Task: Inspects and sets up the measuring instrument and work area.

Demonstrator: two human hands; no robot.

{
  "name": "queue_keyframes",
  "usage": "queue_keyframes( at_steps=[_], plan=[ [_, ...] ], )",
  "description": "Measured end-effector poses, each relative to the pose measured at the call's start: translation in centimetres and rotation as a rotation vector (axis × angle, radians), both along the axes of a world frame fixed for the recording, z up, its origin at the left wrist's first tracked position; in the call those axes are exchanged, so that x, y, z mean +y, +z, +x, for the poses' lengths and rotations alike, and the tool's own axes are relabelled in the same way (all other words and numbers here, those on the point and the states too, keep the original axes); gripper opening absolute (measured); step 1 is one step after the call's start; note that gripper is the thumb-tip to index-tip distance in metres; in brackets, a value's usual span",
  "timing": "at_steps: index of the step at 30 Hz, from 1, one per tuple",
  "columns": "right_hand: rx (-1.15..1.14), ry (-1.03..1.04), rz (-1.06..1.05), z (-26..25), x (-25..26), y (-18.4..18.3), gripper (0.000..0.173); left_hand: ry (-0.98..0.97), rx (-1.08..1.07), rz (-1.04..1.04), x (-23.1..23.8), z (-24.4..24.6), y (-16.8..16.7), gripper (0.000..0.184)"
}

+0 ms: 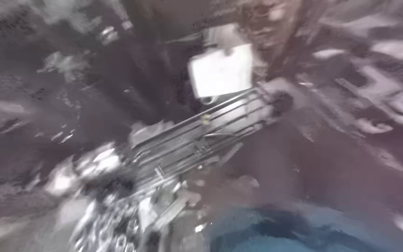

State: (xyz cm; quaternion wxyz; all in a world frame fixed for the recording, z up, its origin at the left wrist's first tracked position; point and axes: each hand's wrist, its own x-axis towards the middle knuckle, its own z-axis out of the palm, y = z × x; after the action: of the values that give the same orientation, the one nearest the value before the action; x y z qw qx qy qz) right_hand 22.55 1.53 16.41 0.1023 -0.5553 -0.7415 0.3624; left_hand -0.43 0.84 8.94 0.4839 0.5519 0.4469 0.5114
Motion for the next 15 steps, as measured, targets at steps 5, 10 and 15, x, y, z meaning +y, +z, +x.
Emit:
queue_keyframes(
  at_steps=[5,10,15],
  plan=[
    [-0.057,0.109,1.064,-0.1,1.1,-0.9,0.034,0.040,-0.207,0.080,-1.2,-0.1,4.6,0.011],
    [-0.065,0.297,1.128,-1.0,1.7,3.4,0.034,0.132,-0.263,0.142,-3.7,-1.0,6.6,0.011],
    [-0.048,0.406,1.078,-2.4,1.7,5.0,0.037,0.221,-0.283,0.222,-5.8,-1.9,7.6,0.010]
  ],
)
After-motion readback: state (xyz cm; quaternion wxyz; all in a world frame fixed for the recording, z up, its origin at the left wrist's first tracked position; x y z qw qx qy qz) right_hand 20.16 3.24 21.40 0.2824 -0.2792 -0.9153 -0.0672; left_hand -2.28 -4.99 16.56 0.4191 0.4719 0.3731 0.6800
